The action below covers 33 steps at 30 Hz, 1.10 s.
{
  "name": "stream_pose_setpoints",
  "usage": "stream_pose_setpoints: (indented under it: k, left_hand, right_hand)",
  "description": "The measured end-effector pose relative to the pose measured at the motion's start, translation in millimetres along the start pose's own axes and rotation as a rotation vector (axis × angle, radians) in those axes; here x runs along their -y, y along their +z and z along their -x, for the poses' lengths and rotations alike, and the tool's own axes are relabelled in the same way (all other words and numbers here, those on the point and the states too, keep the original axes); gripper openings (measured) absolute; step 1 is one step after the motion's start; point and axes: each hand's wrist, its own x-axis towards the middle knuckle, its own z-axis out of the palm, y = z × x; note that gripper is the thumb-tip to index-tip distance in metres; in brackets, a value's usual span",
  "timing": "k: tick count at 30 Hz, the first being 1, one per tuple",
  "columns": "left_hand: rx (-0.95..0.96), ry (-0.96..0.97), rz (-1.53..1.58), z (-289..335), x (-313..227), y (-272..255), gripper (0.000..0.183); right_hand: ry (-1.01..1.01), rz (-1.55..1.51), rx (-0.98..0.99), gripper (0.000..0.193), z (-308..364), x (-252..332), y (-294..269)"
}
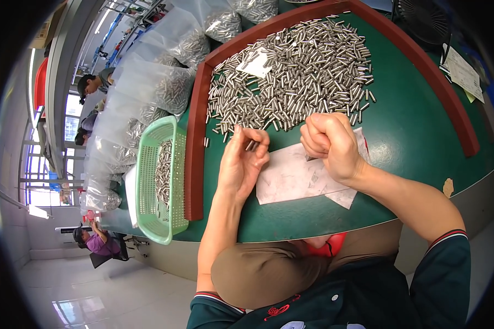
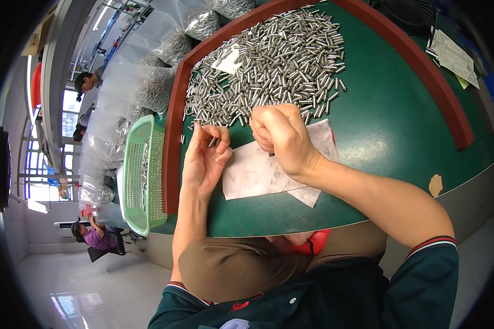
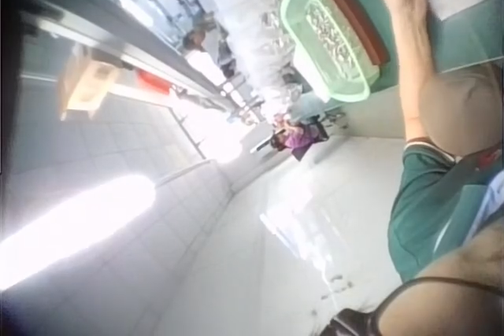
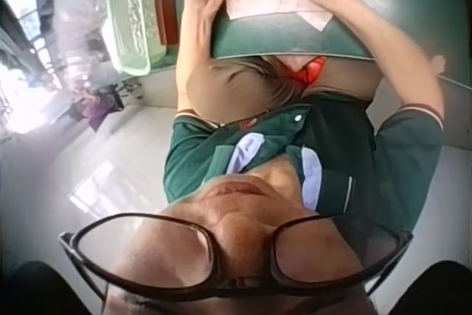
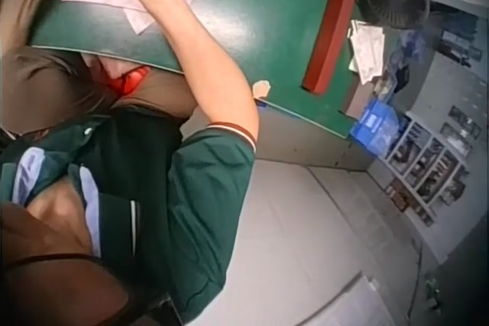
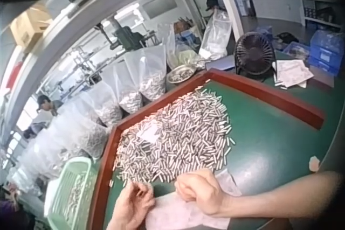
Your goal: Manually assembling small metal pins using a specialized hand tool at a manufacturing workbench.
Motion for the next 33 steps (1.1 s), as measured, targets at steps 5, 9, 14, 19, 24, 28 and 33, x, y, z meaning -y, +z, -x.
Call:
stream_pose_setpoints:
  k: [5, 9, 14, 19, 24, 28, 33]
  left_hand:
    - [-0.120, 0.450, -1.049, -15.1, 4.5, -1.1, 0.011]
    - [-0.049, 0.724, -1.588, -23.3, 5.9, 0.6, 0.009]
    - [0.039, 0.578, -1.671, -16.4, -0.1, 6.4, 0.005]
    - [0.086, 0.435, -1.442, -3.5, 2.0, 7.4, 0.006]
    - [0.122, 0.269, -1.218, 2.5, 0.8, 3.9, 0.006]
    - [0.184, -0.015, -0.439, 2.1, -1.5, 0.0, 0.007]
    - [0.261, -0.234, 0.132, -3.8, 2.2, -13.1, 0.006]
  right_hand:
    - [-0.001, 0.017, -0.001, 0.037, 0.4, -0.3, -0.2]
    - [-0.005, 0.006, 0.003, 0.037, 0.1, -1.5, 0.9]
    - [0.001, 0.005, -0.010, 0.038, 0.6, 0.6, 1.3]
    - [0.001, -0.003, -0.012, 0.038, 0.9, 2.3, -0.1]
    - [0.015, -0.003, -0.018, 0.039, -0.4, 1.1, 0.8]
    - [0.010, 0.000, -0.014, 0.039, 1.0, 2.5, 0.7]
    - [-0.006, 0.001, 0.002, 0.039, 0.2, -1.1, -0.2]
